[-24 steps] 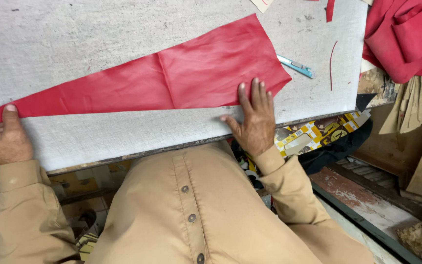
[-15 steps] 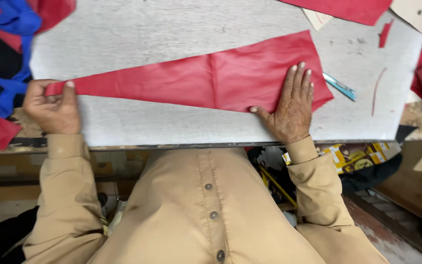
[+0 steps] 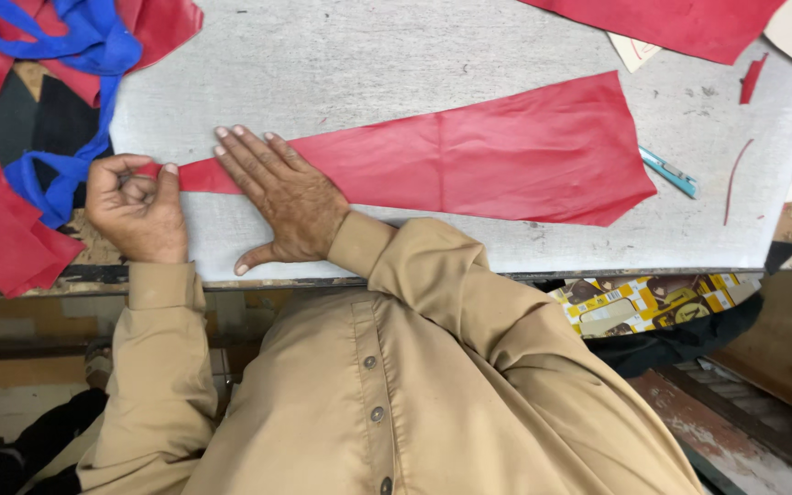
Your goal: The person lays red leather pieces on the work table, places paper pattern templates on top, and traces around them with a marker. They then cut the leather along the marked lines with scissors and arrange the cut pieces on the table.
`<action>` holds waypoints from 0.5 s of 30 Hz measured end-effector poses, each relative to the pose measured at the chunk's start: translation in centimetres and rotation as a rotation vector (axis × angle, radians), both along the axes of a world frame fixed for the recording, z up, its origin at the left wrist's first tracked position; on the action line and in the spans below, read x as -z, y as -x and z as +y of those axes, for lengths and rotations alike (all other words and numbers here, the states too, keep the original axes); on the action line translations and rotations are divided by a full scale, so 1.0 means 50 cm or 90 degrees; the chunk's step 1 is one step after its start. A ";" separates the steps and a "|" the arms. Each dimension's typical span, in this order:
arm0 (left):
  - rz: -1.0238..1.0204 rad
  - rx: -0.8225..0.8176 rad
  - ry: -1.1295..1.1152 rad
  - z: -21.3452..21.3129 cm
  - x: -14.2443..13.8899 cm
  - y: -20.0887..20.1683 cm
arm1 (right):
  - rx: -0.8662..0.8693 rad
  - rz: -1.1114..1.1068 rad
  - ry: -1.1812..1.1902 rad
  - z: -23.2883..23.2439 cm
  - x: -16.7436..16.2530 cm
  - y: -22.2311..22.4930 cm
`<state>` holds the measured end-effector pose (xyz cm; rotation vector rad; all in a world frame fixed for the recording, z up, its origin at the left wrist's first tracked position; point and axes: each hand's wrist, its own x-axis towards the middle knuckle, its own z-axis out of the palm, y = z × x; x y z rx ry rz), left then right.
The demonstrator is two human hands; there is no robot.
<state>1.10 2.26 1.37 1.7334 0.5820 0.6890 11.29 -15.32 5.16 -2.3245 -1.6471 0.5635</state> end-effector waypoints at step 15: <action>0.126 0.016 -0.152 -0.038 -0.008 0.012 | 0.507 -0.167 0.056 -0.709 0.063 -0.092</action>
